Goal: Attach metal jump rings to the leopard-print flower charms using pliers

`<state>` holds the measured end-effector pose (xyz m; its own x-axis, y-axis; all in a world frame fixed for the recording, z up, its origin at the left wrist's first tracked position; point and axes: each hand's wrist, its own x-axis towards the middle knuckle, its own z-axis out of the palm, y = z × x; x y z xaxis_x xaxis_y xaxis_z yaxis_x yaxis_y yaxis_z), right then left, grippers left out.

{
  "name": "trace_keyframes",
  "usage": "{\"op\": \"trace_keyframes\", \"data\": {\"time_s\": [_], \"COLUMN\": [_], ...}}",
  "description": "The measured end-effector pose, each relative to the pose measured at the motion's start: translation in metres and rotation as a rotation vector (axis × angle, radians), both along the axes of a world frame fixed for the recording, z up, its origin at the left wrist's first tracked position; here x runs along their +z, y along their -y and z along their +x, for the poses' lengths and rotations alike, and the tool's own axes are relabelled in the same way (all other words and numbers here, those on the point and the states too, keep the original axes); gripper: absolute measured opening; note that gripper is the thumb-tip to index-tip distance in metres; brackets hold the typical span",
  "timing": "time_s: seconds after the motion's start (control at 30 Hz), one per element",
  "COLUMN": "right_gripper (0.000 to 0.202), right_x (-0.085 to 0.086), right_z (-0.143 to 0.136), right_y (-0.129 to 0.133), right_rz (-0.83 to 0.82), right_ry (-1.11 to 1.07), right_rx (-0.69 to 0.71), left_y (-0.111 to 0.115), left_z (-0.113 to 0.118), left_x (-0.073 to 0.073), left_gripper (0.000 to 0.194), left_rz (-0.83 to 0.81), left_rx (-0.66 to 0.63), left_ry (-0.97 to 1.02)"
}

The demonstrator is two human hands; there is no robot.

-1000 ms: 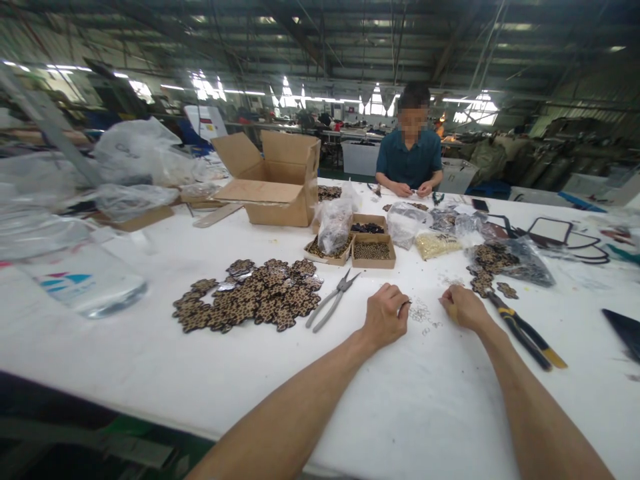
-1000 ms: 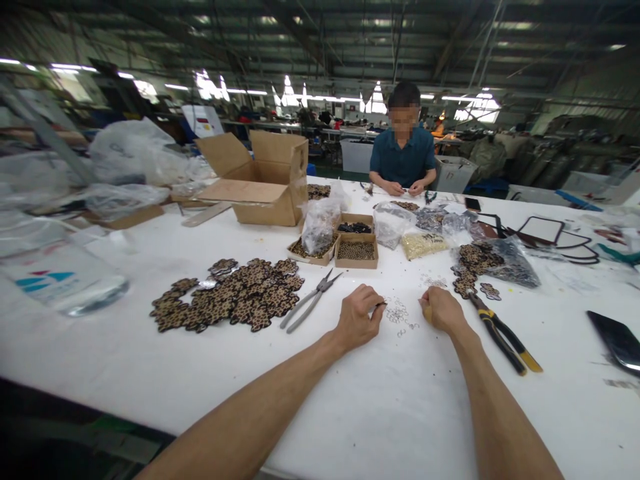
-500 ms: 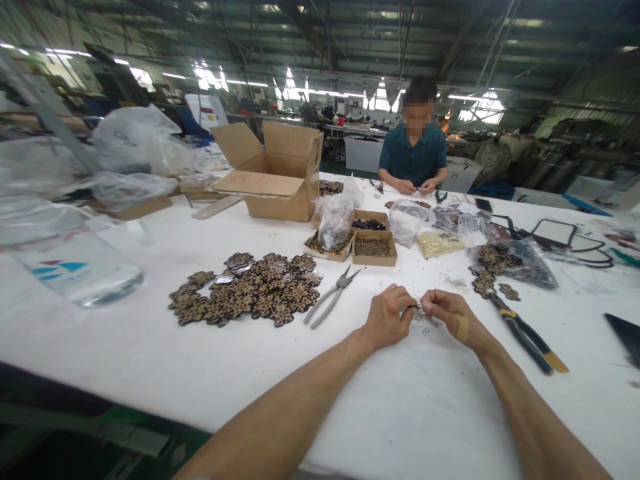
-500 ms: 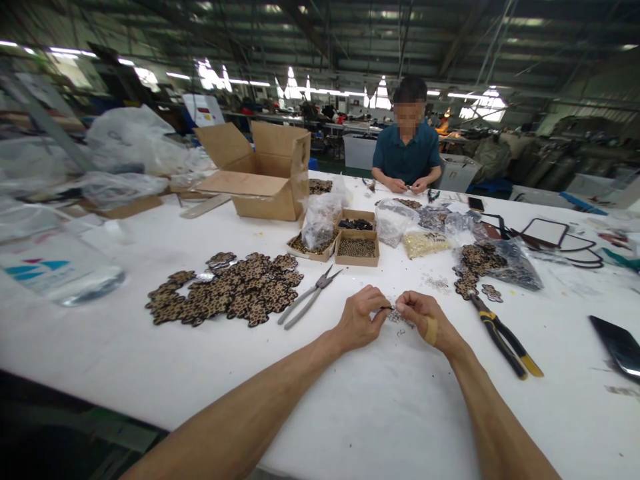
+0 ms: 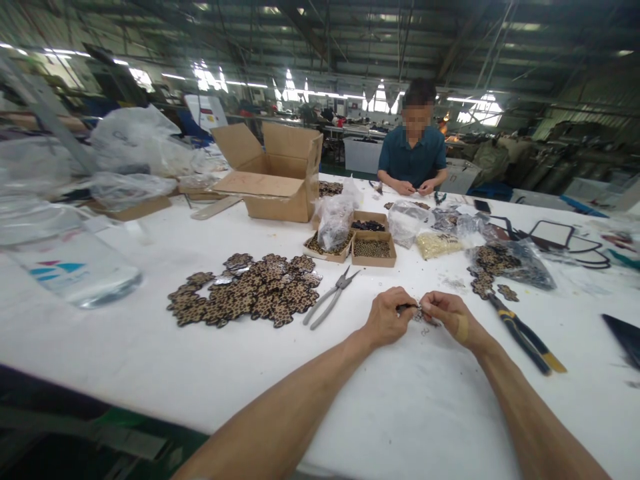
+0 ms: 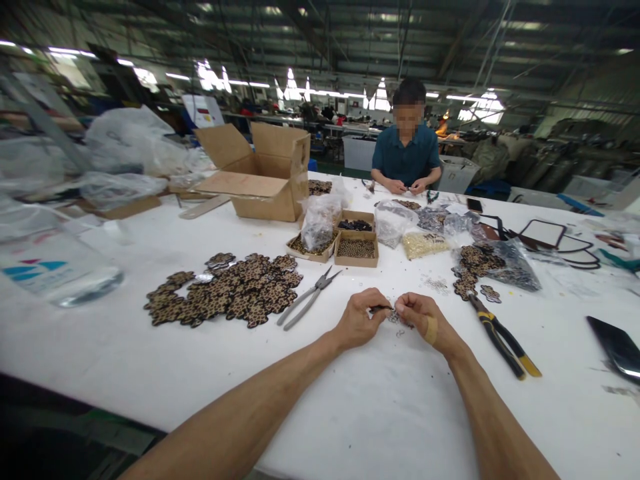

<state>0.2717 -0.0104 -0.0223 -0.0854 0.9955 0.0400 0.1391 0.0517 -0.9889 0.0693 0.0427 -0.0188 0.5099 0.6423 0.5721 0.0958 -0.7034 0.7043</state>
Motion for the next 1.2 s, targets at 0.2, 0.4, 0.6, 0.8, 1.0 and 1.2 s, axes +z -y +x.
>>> {"op": "trace_keyframes", "data": {"time_s": [0.2, 0.4, 0.6, 0.8, 1.0, 1.2], "right_gripper": [0.04, 0.041, 0.041, 0.04, 0.034, 0.034], "right_x": [0.003, 0.009, 0.011, 0.017, 0.024, 0.025], "right_z": [0.0, 0.0, -0.003, -0.004, -0.005, -0.007], "right_y": [-0.001, 0.002, 0.002, 0.003, 0.01, 0.015], "right_rz": [0.017, 0.0, 0.045, 0.007, -0.117, -0.129], "right_ry": [-0.046, -0.008, 0.131, 0.243, 0.187, 0.222], "right_rx": [-0.01, -0.045, -0.058, -0.064, -0.068, -0.114], "left_y": [0.001, 0.002, 0.002, 0.002, 0.008, 0.013], "left_z": [0.001, 0.001, 0.002, 0.0, -0.001, 0.001], "left_x": [0.001, 0.002, 0.004, 0.004, 0.008, 0.01], "left_gripper": [0.008, 0.009, 0.01, 0.014, 0.018, 0.017], "left_rz": [-0.117, -0.15, -0.047, 0.228, 0.424, 0.435], "left_rx": [-0.014, -0.022, -0.023, -0.001, 0.004, -0.001], "left_ry": [0.05, 0.071, 0.025, -0.097, -0.266, -0.261]}}
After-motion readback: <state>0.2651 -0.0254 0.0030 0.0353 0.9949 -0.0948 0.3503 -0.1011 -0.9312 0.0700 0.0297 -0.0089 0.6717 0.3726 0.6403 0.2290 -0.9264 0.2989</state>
